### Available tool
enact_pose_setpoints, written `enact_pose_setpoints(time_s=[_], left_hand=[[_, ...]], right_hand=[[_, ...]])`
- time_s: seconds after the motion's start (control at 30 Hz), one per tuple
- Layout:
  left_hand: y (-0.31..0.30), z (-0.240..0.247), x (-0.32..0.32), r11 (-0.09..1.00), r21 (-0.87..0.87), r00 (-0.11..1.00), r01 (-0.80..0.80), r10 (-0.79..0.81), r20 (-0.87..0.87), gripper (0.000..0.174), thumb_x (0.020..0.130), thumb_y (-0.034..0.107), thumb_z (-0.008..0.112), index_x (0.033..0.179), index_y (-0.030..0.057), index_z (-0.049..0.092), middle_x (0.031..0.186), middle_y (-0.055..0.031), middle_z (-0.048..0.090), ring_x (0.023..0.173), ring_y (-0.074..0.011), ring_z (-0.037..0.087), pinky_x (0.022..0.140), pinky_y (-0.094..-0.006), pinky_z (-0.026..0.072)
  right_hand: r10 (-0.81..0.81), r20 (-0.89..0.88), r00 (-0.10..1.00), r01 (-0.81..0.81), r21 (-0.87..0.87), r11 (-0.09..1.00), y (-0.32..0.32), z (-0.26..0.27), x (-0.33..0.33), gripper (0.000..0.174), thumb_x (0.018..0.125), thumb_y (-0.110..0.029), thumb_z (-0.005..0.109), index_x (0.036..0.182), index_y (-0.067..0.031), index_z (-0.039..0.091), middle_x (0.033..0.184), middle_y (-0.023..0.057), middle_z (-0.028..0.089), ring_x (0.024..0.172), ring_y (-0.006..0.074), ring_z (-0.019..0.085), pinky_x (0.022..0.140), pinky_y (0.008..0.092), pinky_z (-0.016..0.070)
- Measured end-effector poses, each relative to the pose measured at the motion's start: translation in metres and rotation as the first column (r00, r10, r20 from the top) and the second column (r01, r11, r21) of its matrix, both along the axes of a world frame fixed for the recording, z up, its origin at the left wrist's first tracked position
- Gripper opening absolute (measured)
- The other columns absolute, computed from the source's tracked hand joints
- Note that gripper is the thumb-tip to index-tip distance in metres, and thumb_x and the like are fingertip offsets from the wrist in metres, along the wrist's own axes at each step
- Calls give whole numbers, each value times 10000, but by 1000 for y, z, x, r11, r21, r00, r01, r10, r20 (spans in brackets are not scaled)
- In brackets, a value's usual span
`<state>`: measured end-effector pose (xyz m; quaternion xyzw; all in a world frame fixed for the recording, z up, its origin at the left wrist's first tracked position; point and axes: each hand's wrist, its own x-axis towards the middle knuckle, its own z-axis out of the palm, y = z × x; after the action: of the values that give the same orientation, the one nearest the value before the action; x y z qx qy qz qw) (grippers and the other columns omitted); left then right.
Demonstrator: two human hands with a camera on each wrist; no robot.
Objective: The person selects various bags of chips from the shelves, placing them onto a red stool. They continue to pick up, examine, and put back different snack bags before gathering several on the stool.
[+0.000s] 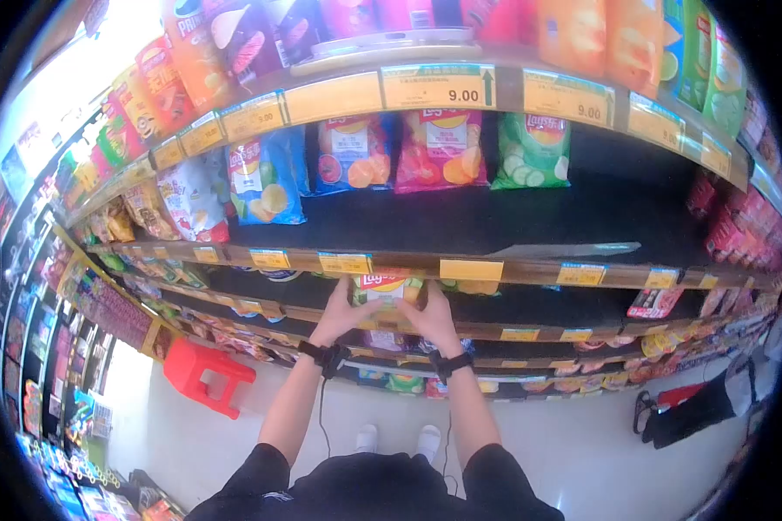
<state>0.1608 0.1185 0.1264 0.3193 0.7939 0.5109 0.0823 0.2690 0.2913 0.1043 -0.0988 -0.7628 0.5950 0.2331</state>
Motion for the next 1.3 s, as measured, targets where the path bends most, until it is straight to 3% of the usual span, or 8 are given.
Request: enact_pose_setpoints(time_s=[0.2,0.43,0.5,0.53,0.83,1.03,1.23,1.3], left_hand=[[-55,1,56,992,126,967,29,-60,248,724,862,292,635,1388,-21,247,1309,-142,450,1200,-194,436,999,-317,352],[-170,-38,109,987,94,818,-131,55,572,747,894,343,586,1422,8,177,1352,-128,401,1253,-196,366,1042,-322,297],[-204,-55,115,971,123,812,-207,100,575,707,897,332,584,1410,7,221,1325,-121,435,1232,-189,391,1032,-323,310],[-220,-59,117,957,160,826,-242,117,551,696,890,333,594,1397,2,251,1303,-118,458,1215,-187,411,1022,-322,322],[-365,-74,150,825,177,768,-537,391,507,609,841,269,656,1302,-30,392,1186,-122,540,1057,-178,511,892,-322,434],[-440,-92,171,668,189,574,-720,421,702,641,833,307,681,1301,-23,392,1194,-118,533,1061,-164,514,895,-307,431],[-504,-122,188,499,333,561,-800,426,710,571,833,211,686,1283,-7,410,1185,-97,540,1060,-171,523,911,-324,433],[-520,-121,196,390,370,525,-843,450,722,632,784,291,737,1235,-43,447,1120,-130,576,1020,-185,554,858,-316,462]], right_hand=[[334,-52,941,-323,-433,842,-38,-5,43,677,796,-262,711,1319,22,387,1206,118,550,1094,189,523,936,321,418],[514,54,856,-496,-196,846,-128,-36,47,749,836,-355,653,1379,17,295,1250,144,504,1122,222,501,937,337,411],[560,81,825,-552,-104,828,-158,-41,40,701,854,-294,645,1380,20,304,1320,119,445,1203,195,417,1021,314,316],[614,148,776,-567,-265,780,-177,-18,44,695,855,-300,643,1377,18,311,1316,124,449,1205,196,421,1022,318,319],[690,203,695,-699,-33,714,-326,-32,18,716,832,-349,662,1361,-2,328,1267,158,504,1148,207,495,949,327,404],[794,215,569,-809,-25,587,-411,-39,9,704,831,-331,663,1359,-2,334,1265,153,507,1161,216,491,987,338,374],[878,265,398,-916,61,397,-483,-52,-3,735,821,-314,679,1376,-1,314,1325,143,449,1217,216,423,1028,343,328],[880,332,340,-913,-108,394,-502,-65,-3,758,817,-329,683,1380,4,301,1333,157,442,1232,233,416,1038,347,317]])
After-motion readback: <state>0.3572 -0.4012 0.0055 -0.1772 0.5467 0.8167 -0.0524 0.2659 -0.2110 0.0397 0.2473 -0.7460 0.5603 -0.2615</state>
